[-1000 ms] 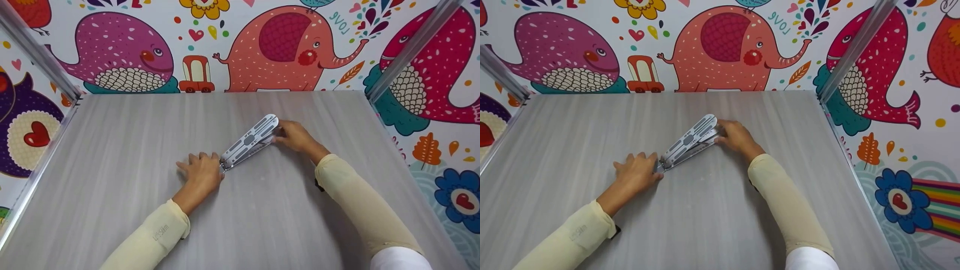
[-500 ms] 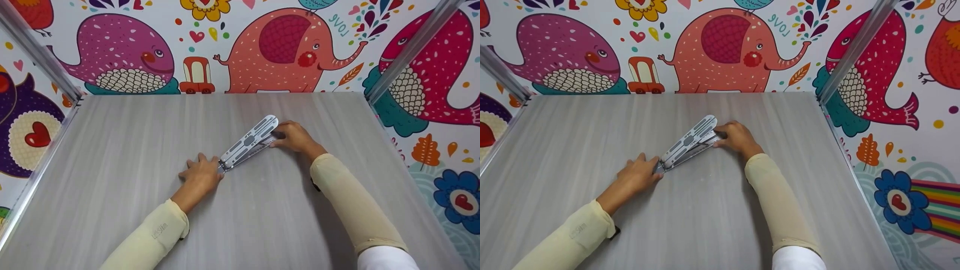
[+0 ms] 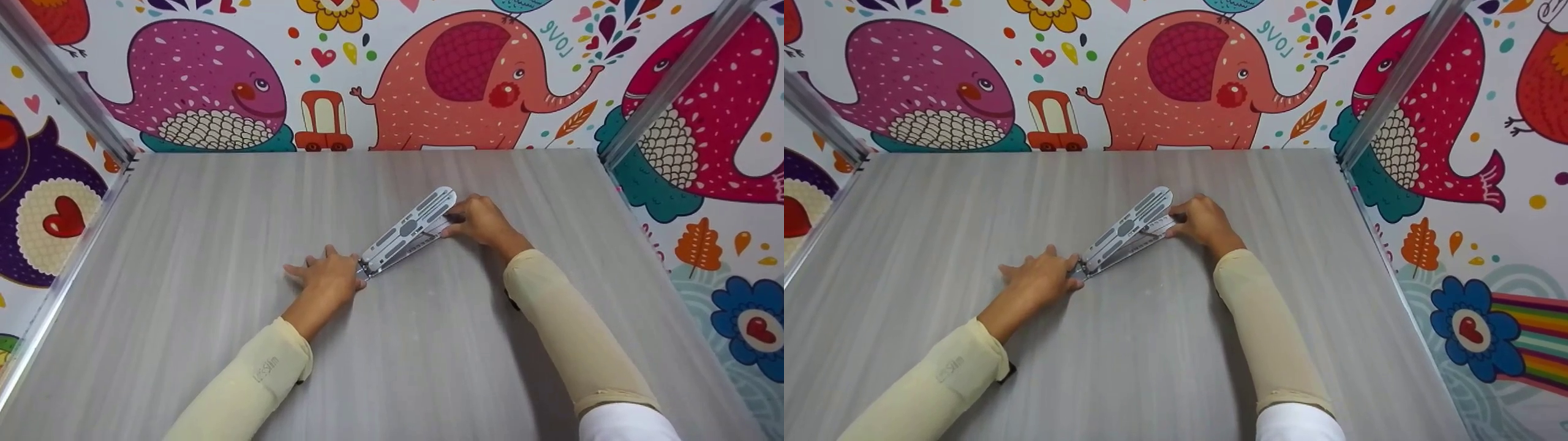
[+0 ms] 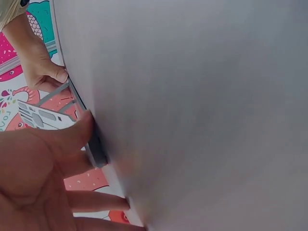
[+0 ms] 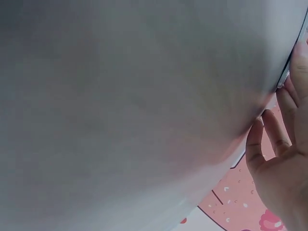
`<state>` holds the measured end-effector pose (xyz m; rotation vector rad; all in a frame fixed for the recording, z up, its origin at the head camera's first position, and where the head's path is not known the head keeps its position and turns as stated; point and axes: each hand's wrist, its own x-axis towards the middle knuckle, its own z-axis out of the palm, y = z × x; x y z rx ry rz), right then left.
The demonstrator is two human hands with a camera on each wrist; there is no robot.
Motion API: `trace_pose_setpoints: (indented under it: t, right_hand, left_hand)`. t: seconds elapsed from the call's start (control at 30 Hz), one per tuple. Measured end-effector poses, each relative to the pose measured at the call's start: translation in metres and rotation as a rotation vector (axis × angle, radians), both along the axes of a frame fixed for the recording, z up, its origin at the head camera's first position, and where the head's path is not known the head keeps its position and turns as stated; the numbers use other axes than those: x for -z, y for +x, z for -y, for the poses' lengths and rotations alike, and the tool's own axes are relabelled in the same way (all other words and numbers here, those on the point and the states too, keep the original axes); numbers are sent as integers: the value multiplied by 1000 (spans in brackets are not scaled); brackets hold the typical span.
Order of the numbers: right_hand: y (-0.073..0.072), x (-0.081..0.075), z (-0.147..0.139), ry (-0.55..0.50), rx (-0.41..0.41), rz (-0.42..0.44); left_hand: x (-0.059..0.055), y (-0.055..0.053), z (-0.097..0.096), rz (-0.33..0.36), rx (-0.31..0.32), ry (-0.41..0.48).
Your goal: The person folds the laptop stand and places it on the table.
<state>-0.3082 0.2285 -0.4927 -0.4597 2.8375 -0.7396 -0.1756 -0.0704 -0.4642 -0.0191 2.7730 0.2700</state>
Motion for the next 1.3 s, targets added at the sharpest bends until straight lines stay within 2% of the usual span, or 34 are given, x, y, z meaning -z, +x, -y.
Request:
trace_pose_setpoints:
  t: [0.17, 0.43, 0.63, 0.9, 1.1, 1.3]
  right_hand:
    - [7, -2, -2, 0, 40, 12]
    - [23, 0, -3, -10, -8, -34]
    - [35, -3, -2, 55, -43, -99]
    - [49, -8, 0, 135, -85, -172]
    - [61, -7, -2, 185, -124, -268]
    - [76, -8, 1, 192, -135, -289]
  left_hand:
    - [0, -4, 4, -13, 18, 16]
    - [0, -18, 17, 49, 36, 16]
    - [2, -30, 25, 35, 70, -13]
    - [1, -52, 30, 48, 42, -19]
    - [2, -65, 33, 39, 52, 3]
    - [1, -72, 40, 44, 88, 47]
